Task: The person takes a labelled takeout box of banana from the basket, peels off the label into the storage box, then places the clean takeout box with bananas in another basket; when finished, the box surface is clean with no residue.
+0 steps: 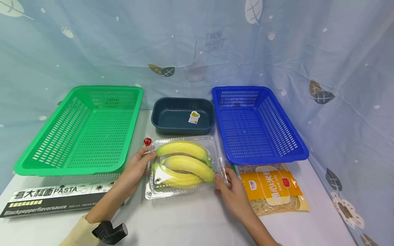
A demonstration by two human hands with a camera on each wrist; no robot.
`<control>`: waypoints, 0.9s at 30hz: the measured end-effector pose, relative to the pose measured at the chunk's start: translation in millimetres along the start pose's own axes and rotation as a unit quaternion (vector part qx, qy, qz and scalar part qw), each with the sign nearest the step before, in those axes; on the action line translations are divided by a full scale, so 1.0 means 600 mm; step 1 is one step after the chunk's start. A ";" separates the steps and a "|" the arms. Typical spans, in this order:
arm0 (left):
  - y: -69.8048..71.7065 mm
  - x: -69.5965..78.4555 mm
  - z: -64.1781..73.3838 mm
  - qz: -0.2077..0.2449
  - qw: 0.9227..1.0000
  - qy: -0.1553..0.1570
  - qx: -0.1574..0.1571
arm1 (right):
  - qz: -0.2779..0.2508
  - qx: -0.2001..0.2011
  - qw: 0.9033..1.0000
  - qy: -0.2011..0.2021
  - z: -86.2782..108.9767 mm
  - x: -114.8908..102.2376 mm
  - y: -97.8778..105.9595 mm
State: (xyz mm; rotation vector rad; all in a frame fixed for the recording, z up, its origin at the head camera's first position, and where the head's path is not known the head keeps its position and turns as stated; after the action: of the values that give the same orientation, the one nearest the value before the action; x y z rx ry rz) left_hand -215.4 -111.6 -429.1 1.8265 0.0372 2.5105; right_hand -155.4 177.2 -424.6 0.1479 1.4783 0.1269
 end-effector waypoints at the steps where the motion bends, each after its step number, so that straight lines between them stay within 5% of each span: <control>1: -0.001 0.002 0.004 0.002 1.000 -0.003 -0.001 | 0.000 0.005 1.000 0.002 0.002 -0.002 0.003; 7: -0.009 0.005 0.030 0.004 1.000 -0.010 -0.002 | -0.007 0.022 1.000 0.009 0.017 -0.011 0.019; 17: -0.010 0.019 0.085 -0.026 0.999 -0.043 0.005 | 0.026 0.053 0.991 -0.123 0.050 0.025 0.026; 27: 0.010 0.035 0.149 -0.066 0.994 -0.078 0.028 | -0.007 0.041 0.996 -0.080 0.075 -0.009 0.023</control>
State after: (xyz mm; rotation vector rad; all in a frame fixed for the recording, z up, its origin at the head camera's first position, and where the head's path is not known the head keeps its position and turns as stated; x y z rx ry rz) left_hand -136.8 -117.0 -381.6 1.9659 0.2188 2.2961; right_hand -110.9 189.1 -413.2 0.2094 1.3257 0.0425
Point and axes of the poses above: each hand's wrist, its own z-axis away from the middle knuckle, its own y-axis out of the back of the hand, x = y × z, the point moved 10 cm from there along -z, towards the middle knuckle, and after that the axes turned 3 degrees about x, right-handed, at the moved point
